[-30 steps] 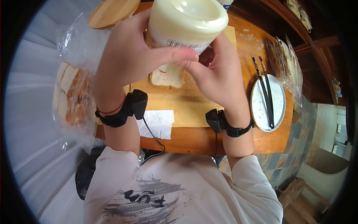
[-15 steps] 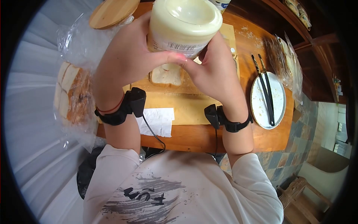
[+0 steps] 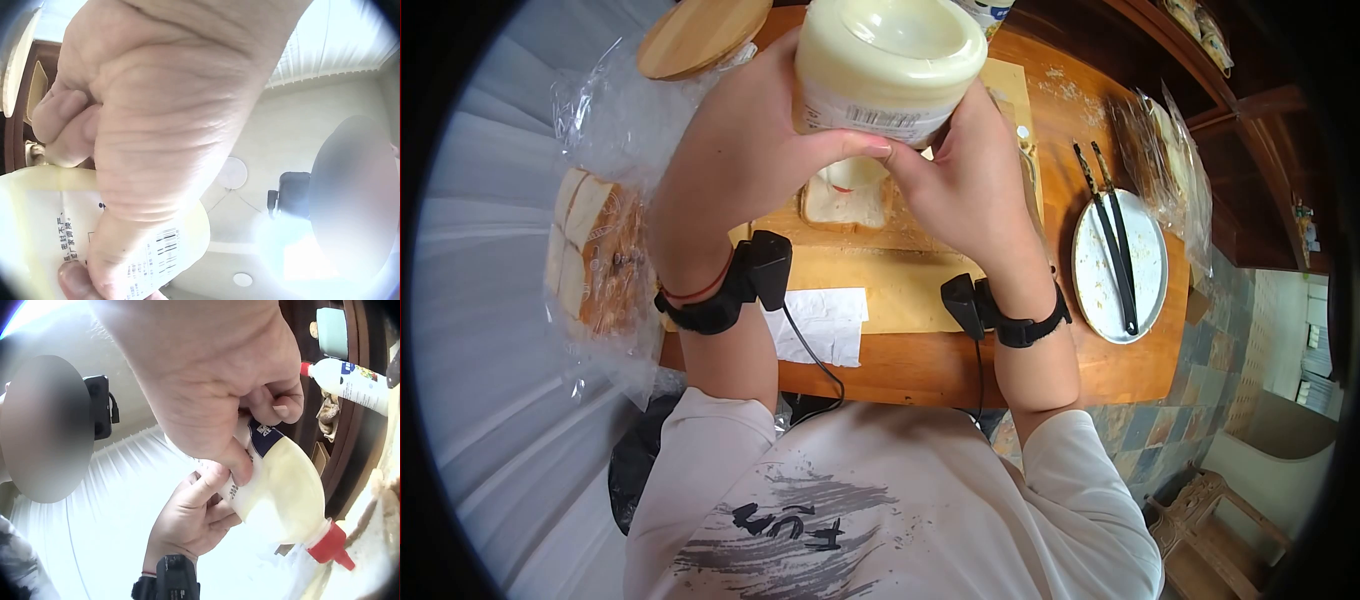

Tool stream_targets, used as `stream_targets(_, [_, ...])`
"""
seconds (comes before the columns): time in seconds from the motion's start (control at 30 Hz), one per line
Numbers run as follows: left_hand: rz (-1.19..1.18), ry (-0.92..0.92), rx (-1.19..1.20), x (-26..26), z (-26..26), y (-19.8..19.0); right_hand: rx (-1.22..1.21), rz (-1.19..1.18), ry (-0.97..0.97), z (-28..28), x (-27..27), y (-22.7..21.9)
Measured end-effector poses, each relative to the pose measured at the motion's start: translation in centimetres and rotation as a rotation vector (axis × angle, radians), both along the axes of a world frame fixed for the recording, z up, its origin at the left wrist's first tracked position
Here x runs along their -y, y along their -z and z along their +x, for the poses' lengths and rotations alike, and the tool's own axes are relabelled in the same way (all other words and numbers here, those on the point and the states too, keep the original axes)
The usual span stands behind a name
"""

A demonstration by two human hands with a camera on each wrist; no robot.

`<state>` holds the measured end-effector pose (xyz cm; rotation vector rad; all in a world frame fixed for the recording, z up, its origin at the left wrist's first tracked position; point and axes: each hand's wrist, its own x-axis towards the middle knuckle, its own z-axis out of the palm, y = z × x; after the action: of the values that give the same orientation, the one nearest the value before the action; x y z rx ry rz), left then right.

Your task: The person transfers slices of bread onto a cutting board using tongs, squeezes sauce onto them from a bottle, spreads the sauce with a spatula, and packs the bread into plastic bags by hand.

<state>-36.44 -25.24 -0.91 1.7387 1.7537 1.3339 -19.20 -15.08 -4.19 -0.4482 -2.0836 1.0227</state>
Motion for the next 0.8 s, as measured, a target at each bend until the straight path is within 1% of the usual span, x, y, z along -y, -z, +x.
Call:
stream_targets(0.17, [0.007, -0.009, -0.012, 0.0, 0.0, -0.3, 0.012, 0.003, 0.013, -0.1, -0.1, 0.0])
stream_targets(0.23, [0.014, -0.008, -0.061, -0.2, -0.2, -0.2, 0.018, 0.046, 0.042, -0.1, 0.0, 0.0])
stream_targets(0.33, [0.017, 0.002, -0.090, -0.3, -0.3, -0.3, 0.033, 0.048, 0.064, -0.1, 0.0, 0.0])
stream_targets(0.47, [0.037, 0.025, -0.077, -0.6, -0.5, 0.4, 0.039, 0.048, 0.081, 0.0, 0.0, -0.1])
stream_targets(0.53, [0.056, 0.047, -0.016, -0.9, -0.5, 0.7, 0.104, 0.082, 0.109, 0.2, -0.1, -0.4])
stream_targets(0.63, [0.026, 0.075, -0.044, -1.1, -0.3, 0.2, 0.107, 0.074, 0.095, 0.5, -0.3, -0.5])
stream_targets(0.8, [-0.002, 0.065, -0.029, -0.9, 0.0, 0.0, 0.084, 0.018, 0.057, 0.9, -0.3, -0.8])
